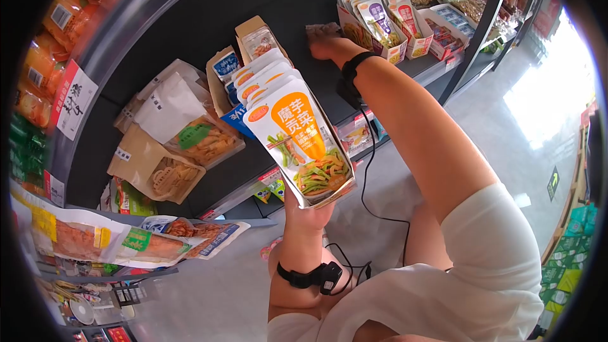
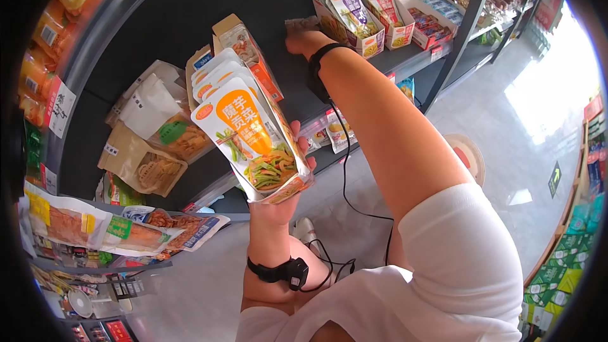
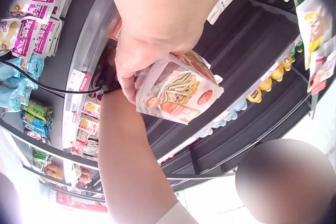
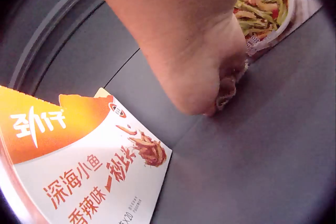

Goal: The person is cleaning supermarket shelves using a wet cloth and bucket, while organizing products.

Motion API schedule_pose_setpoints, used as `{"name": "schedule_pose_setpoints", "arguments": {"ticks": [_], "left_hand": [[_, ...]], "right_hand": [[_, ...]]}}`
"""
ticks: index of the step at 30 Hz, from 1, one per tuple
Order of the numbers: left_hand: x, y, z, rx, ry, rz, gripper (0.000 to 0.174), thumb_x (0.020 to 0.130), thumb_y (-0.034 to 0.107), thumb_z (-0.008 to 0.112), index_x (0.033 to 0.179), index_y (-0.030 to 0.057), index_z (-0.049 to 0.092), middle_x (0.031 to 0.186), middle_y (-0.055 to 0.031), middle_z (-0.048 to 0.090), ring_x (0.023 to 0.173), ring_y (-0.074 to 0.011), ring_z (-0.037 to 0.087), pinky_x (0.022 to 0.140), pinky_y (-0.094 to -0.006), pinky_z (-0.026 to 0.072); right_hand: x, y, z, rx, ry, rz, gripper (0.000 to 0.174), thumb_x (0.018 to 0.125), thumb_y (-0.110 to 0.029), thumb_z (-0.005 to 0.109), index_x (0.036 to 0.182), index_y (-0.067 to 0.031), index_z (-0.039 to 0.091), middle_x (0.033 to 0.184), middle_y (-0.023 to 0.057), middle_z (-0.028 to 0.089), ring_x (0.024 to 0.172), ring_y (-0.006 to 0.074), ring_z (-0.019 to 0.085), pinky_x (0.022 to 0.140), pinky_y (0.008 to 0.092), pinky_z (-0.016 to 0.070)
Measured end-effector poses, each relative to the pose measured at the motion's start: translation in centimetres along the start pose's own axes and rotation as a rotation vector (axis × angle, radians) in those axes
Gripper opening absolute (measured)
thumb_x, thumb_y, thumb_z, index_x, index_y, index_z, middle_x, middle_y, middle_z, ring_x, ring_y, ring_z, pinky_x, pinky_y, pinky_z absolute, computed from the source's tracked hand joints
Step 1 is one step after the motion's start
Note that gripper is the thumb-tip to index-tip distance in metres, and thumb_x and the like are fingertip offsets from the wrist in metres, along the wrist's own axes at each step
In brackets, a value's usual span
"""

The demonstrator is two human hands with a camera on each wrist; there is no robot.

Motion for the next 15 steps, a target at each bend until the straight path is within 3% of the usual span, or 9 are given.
{"name": "schedule_pose_setpoints", "arguments": {"ticks": [1,4,7,10,11,13,15], "left_hand": [[0.0,-0.1,-0.2,0.012,0.008,-0.005,0.058,0.094,0.047,0.048,0.141,0.0135,0.038,0.141,-0.015,0.043,0.119,-0.0309,0.052,0.093,-0.0494,0.0491],[0.1,-0.1,-0.8,0.033,0.061,0.009,0.059,0.093,0.047,0.049,0.141,0.0132,0.038,0.139,-0.0152,0.045,0.117,-0.03,0.053,0.091,-0.0489,0.0501],[0.4,0.0,-1.0,0.044,0.087,0.042,0.059,0.093,0.047,0.05,0.14,0.0132,0.039,0.137,-0.0152,0.046,0.116,-0.0295,0.054,0.09,-0.0485,0.0509],[0.6,0.0,-1.4,0.027,0.099,0.066,0.061,0.091,0.048,0.052,0.14,0.0128,0.039,0.136,-0.0155,0.047,0.115,-0.0297,0.054,0.09,-0.0476,0.0509],[0.6,0.0,-1.4,0.028,0.096,0.069,0.062,0.091,0.048,0.052,0.14,0.0125,0.039,0.136,-0.0156,0.047,0.115,-0.0298,0.054,0.09,-0.0474,0.0507],[0.7,-0.1,-1.4,0.018,0.098,0.07,0.062,0.091,0.048,0.052,0.139,0.0117,0.039,0.136,-0.0162,0.047,0.114,-0.0303,0.055,0.091,-0.0468,0.0503],[0.8,-0.3,-1.2,0.027,0.085,0.065,0.06,0.092,0.046,0.051,0.139,0.0117,0.039,0.136,-0.0165,0.047,0.114,-0.0303,0.055,0.09,-0.0473,0.0502]], "right_hand": [[-0.2,0.5,-0.2,0.005,0.074,0.044,0.054,0.089,-0.018,0.039,0.14,-0.0029,0.034,0.144,0.0185,0.038,0.134,0.0347,0.035,0.107,0.0531,0.0239],[-0.3,0.9,0.7,-0.004,-0.023,0.111,0.058,0.09,-0.019,0.033,0.145,-0.0032,0.024,0.15,0.0195,0.027,0.139,0.0352,0.026,0.112,0.0546,0.0136],[-2.4,0.8,0.0,0.107,0.061,0.085,0.061,0.089,-0.018,0.036,0.147,-0.0037,0.021,0.153,0.0181,0.023,0.142,0.0401,0.013,0.115,0.0504,0.008],[-4.5,1.0,1.1,0.089,-0.023,0.155,0.062,0.09,-0.017,0.033,0.148,-0.0017,0.016,0.153,0.0239,0.016,0.14,0.0476,0.007,0.115,0.052,0.0063],[-5.2,0.9,1.2,0.117,0.021,0.094,0.063,0.09,-0.016,0.031,0.148,-0.0003,0.013,0.151,0.029,0.014,0.139,0.0521,0.005,0.114,0.0543,0.0089],[-6.1,-0.2,2.4,-0.078,0.023,-0.056,0.06,0.091,-0.016,0.03,0.147,0.0015,0.016,0.15,0.0299,0.017,0.138,0.0527,0.008,0.113,0.0555,0.0132],[-7.3,0.1,4.2,-0.224,-0.111,-0.136,0.054,0.091,-0.017,0.032,0.143,-0.0025,0.032,0.147,0.0241,0.03,0.137,0.0461,0.024,0.11,0.0514,0.0262]]}}
Point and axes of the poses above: each hand's wrist, its own x-axis towards the middle knuckle, its own z-axis out of the palm, y = z × x, the point moved 9 cm from there along x, towards the middle knuckle
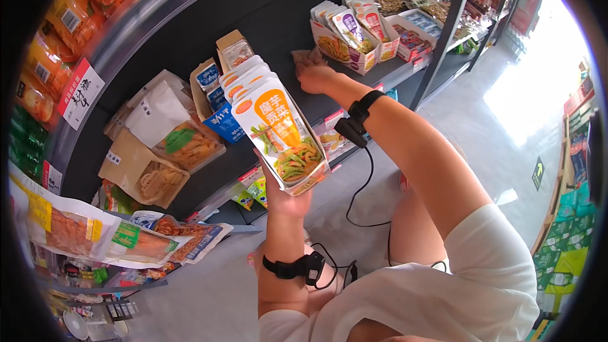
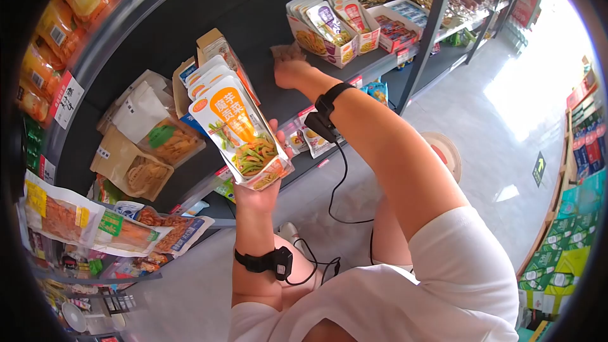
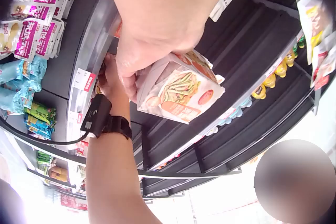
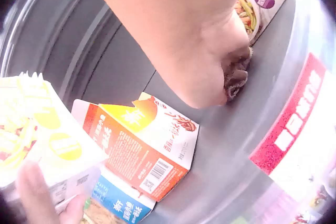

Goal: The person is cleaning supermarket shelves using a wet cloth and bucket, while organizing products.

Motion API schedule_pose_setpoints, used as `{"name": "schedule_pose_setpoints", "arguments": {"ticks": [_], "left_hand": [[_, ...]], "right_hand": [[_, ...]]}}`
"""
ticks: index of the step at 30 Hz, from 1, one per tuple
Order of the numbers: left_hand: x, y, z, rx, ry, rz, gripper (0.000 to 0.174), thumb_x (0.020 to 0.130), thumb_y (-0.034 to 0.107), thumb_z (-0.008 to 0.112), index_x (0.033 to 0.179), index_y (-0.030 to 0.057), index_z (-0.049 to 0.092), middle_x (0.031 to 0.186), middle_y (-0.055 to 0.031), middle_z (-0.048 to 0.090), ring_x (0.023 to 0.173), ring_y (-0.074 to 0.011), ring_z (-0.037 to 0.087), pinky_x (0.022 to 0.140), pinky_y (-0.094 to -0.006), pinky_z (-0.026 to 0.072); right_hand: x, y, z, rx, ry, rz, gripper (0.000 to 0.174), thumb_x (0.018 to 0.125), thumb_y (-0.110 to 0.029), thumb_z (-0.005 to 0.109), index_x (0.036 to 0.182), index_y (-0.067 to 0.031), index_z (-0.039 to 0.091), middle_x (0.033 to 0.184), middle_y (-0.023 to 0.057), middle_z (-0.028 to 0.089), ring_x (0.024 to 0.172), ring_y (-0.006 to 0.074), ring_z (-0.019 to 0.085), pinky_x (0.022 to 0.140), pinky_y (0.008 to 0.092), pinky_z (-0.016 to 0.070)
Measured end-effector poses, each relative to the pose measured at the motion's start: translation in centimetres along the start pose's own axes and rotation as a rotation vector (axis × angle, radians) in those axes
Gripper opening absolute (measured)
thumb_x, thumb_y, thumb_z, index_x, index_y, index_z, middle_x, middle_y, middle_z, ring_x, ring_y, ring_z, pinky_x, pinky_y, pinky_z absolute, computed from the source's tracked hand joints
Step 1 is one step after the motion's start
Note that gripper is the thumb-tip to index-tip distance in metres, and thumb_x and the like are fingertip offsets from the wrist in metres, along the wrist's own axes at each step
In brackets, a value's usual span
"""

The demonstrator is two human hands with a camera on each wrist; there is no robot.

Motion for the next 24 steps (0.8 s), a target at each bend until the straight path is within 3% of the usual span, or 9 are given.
{"name": "schedule_pose_setpoints", "arguments": {"ticks": [3,6,9,12,17,22,24], "left_hand": [[-0.2,-0.3,1.0,-0.009,-0.055,-0.019,0.055,0.093,0.043,0.049,0.139,0.012,0.041,0.136,-0.0171,0.048,0.113,-0.0305,0.056,0.09,-0.0476,0.0494],[-0.1,-0.7,1.4,-0.039,-0.047,-0.03,0.053,0.094,0.041,0.049,0.138,0.0127,0.042,0.134,-0.0171,0.049,0.114,-0.031,0.055,0.091,-0.0474,0.0482],[-0.2,-1.1,1.2,-0.056,0.016,-0.046,0.052,0.094,0.04,0.048,0.137,0.012,0.043,0.134,-0.0169,0.05,0.114,-0.0308,0.055,0.091,-0.0477,0.0479],[-0.2,-1.3,1.7,-0.069,-0.049,-0.056,0.051,0.095,0.039,0.047,0.136,0.009,0.044,0.134,-0.0165,0.05,0.116,-0.0302,0.054,0.095,-0.047,0.0467],[0.0,-1.1,1.3,-0.016,-0.059,-0.026,0.05,0.096,0.035,0.046,0.135,0.005,0.044,0.134,-0.0169,0.05,0.118,-0.03,0.054,0.097,-0.0457,0.0463],[0.5,-1.7,0.5,-0.027,-0.059,-0.057,0.048,0.096,0.037,0.045,0.133,0.0084,0.046,0.133,-0.0164,0.05,0.118,-0.031,0.053,0.096,-0.0474,0.0462],[0.8,-2.1,0.5,-0.025,-0.099,-0.071,0.049,0.096,0.04,0.044,0.134,0.0091,0.046,0.133,-0.0158,0.051,0.117,-0.0311,0.054,0.096,-0.0476,0.046]], "right_hand": [[-2.1,0.4,-0.4,0.333,0.075,-0.03,0.047,0.09,-0.021,0.04,0.135,-0.0103,0.046,0.145,0.0153,0.038,0.131,0.0354,0.041,0.106,0.0431,0.0352],[-6.3,0.3,-3.6,0.359,0.148,0.066,0.037,0.087,-0.023,0.05,0.122,-0.015,0.06,0.132,0.0079,0.055,0.115,0.0266,0.057,0.094,0.038,0.0468],[-8.9,0.0,-4.7,0.361,0.026,0.091,0.027,0.083,-0.023,0.056,0.104,-0.0146,0.069,0.108,0.0048,0.068,0.098,0.0256,0.065,0.081,0.037,0.0526],[-11.7,-0.2,-6.3,0.353,0.11,0.076,0.019,0.081,-0.023,0.059,0.09,-0.017,0.074,0.089,0.0032,0.071,0.088,0.0247,0.068,0.073,0.0366,0.0538],[-14.8,0.2,-8.0,0.422,0.153,0.073,0.02,0.081,-0.027,0.057,0.092,-0.0194,0.072,0.087,0.0072,0.07,0.084,0.0291,0.066,0.074,0.0407,0.0528],[-15.8,0.3,-9.9,0.462,0.217,0.079,0.02,0.083,-0.026,0.056,0.091,-0.0186,0.073,0.091,0.0079,0.07,0.086,0.0289,0.066,0.075,0.0408,0.0527],[-16.3,1.4,-10.7,0.682,0.433,0.016,0.023,0.083,-0.03,0.057,0.095,-0.0164,0.072,0.092,0.0099,0.069,0.086,0.0309,0.065,0.077,0.0411,0.0524]]}}
Point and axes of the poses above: each hand's wrist, its own x-axis towards the middle knuckle, its own z-axis out of the palm, y = z × x, the point moved 9 cm from there along x, towards the middle knuckle
